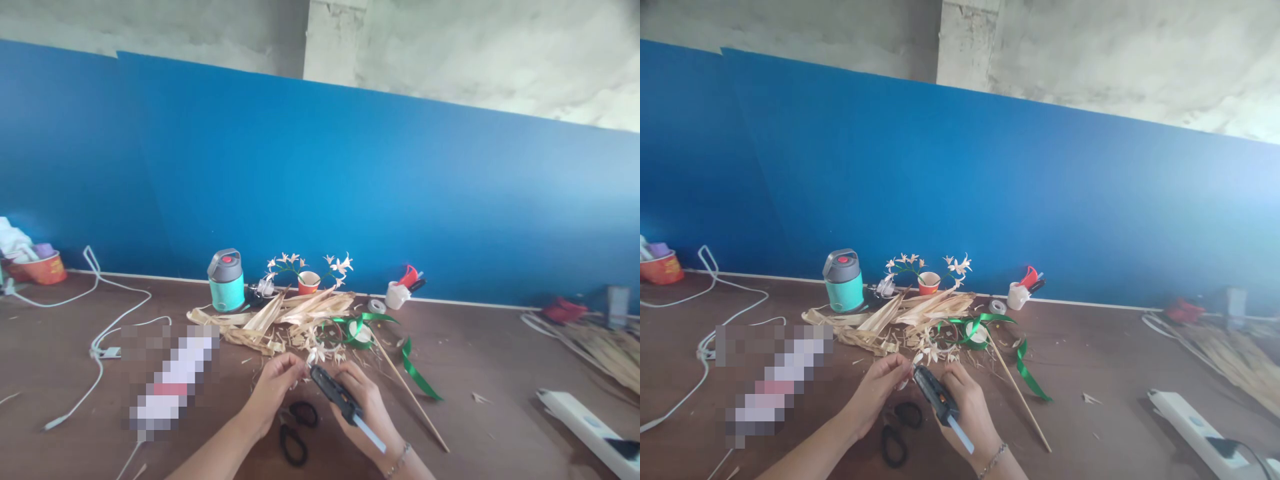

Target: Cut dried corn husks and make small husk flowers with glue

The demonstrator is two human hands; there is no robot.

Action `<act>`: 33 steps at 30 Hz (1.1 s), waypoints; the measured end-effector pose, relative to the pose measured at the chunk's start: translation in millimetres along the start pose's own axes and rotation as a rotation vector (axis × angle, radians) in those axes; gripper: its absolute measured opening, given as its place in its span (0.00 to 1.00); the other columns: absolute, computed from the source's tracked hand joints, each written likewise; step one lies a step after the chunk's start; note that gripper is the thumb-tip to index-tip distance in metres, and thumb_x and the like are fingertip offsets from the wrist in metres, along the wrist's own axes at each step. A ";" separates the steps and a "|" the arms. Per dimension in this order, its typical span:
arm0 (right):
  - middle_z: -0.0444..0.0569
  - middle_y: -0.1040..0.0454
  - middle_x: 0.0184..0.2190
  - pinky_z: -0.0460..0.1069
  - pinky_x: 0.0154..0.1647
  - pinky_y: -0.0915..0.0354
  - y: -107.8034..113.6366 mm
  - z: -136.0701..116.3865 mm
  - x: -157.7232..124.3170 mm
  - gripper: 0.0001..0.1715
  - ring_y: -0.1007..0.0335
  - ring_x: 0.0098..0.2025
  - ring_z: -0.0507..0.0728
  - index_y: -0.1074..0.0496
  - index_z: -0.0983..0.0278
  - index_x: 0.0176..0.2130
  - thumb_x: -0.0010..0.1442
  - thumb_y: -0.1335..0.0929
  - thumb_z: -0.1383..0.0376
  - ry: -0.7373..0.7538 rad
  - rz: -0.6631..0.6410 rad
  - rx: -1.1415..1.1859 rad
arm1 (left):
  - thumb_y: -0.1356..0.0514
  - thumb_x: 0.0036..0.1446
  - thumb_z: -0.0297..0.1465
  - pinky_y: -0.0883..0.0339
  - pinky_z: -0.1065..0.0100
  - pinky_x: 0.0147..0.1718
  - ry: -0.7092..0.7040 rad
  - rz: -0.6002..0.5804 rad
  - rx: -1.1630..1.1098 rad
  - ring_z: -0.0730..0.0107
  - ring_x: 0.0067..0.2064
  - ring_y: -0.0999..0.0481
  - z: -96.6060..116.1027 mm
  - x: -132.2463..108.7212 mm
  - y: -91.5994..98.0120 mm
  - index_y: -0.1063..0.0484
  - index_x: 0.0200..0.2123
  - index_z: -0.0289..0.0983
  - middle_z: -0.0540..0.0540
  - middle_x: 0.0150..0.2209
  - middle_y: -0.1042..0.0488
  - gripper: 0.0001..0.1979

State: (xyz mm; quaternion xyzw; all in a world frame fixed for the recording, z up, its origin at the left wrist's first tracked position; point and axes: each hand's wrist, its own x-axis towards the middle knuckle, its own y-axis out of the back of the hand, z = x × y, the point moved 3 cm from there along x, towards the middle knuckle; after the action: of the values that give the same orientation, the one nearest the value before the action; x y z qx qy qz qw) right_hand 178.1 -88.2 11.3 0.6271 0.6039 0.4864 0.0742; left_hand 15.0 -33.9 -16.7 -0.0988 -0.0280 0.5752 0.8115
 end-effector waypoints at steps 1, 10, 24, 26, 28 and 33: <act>0.45 0.37 0.27 0.44 0.29 0.38 -0.3 0.2 -0.5 0.10 0.36 0.28 0.52 0.37 0.62 0.27 0.46 0.38 0.76 -0.001 -0.008 0.003 | 0.40 0.49 0.39 0.49 0.73 0.26 -0.002 0.000 0.000 0.75 0.24 0.43 0.2 0.0 0.0 0.31 0.23 0.35 0.52 0.22 0.34 0.13; 0.46 0.37 0.28 0.45 0.30 0.38 -2.1 4.1 -1.7 0.09 0.37 0.29 0.53 0.37 0.62 0.27 0.46 0.38 0.76 -0.015 -0.034 0.000 | 0.39 0.49 0.39 0.48 0.73 0.26 -0.013 0.008 0.005 0.76 0.24 0.42 2.0 -0.2 0.1 0.30 0.22 0.35 0.53 0.21 0.33 0.13; 0.46 0.37 0.28 0.45 0.29 0.38 -2.1 3.7 -1.2 0.10 0.38 0.28 0.52 0.38 0.63 0.27 0.45 0.39 0.76 -0.008 -0.025 0.022 | 0.39 0.49 0.40 0.46 0.73 0.27 -0.007 0.007 0.014 0.75 0.25 0.40 3.1 -1.5 -0.7 0.31 0.23 0.35 0.52 0.22 0.33 0.13; 0.46 0.37 0.28 0.45 0.29 0.38 -1.8 3.6 -1.6 0.09 0.38 0.28 0.52 0.38 0.62 0.26 0.45 0.39 0.76 0.000 -0.022 0.023 | 0.39 0.49 0.40 0.46 0.73 0.26 -0.003 0.011 0.016 0.75 0.25 0.40 3.2 -1.6 -0.8 0.31 0.23 0.36 0.52 0.22 0.33 0.13; 0.46 0.38 0.27 0.45 0.29 0.38 -1.7 4.2 -2.3 0.09 0.38 0.27 0.52 0.38 0.62 0.26 0.46 0.39 0.76 0.002 -0.018 0.023 | 0.39 0.48 0.41 0.46 0.73 0.26 0.004 0.014 0.012 0.74 0.25 0.39 3.2 -1.6 -0.8 0.31 0.23 0.36 0.52 0.22 0.33 0.13; 0.45 0.38 0.28 0.45 0.29 0.39 -3.2 7.2 -3.4 0.09 0.38 0.27 0.52 0.39 0.62 0.26 0.45 0.38 0.76 -0.016 -0.034 0.010 | 0.38 0.47 0.41 0.46 0.73 0.26 0.007 0.021 0.008 0.74 0.25 0.38 2.8 -1.2 -0.7 0.31 0.22 0.36 0.52 0.22 0.32 0.14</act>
State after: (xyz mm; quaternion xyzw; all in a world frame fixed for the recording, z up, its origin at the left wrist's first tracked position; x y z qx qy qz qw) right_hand 181.6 -86.7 3.7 0.6208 0.6163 0.4772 0.0842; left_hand 14.7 -34.9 -13.7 -0.0980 -0.0218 0.5833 0.8060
